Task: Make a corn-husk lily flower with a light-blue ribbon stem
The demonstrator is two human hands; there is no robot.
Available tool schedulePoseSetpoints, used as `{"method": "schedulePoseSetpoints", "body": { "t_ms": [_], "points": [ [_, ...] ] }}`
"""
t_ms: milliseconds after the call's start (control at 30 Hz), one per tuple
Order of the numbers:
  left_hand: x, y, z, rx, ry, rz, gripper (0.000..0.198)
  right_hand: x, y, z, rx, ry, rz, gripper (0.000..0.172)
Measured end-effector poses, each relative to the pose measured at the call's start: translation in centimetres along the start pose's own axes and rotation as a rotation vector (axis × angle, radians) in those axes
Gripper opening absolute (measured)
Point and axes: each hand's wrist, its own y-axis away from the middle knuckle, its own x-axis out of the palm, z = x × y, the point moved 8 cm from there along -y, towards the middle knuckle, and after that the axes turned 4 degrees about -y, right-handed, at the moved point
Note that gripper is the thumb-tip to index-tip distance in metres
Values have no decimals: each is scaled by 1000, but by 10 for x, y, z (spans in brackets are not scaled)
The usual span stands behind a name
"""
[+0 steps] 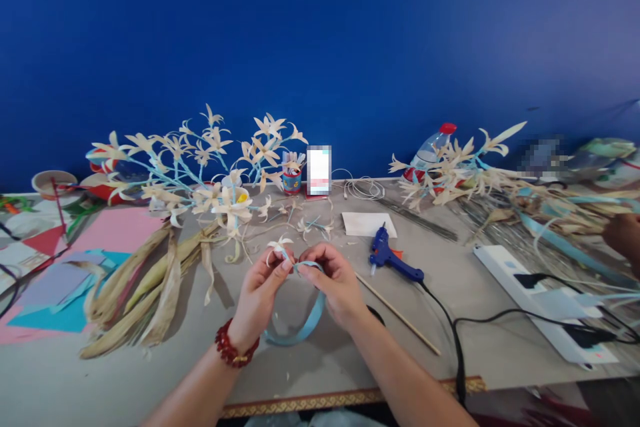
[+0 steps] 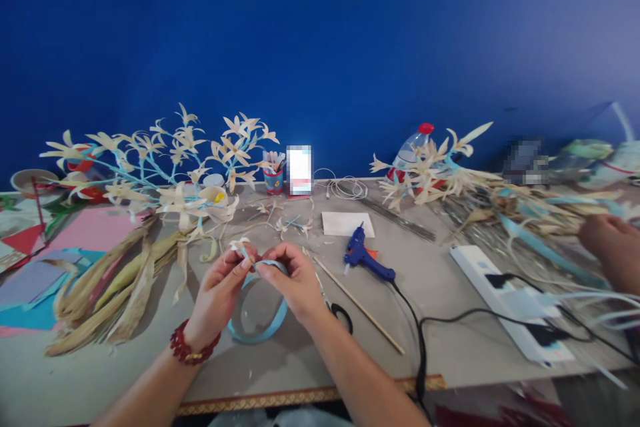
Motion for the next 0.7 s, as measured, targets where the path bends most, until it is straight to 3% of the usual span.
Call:
{"method": "schedulePoseSetpoints", "body": {
  "t_ms": [200,400,567,700],
  "points": [
    [-9,0,4,-4,-87,-25,13,-4,-2,14,8,239,75,30],
    [-9,0,-3,89,-271,-24,12,-2,-4,25,-152,778,115,10],
    [-3,-3,-11,136,-350,-21,9,4,1,38,-320,899,125,8],
    [-2,-5,-9,139,-387,-11,9,13,7,46,-390,993,203,8]
  ]
}}
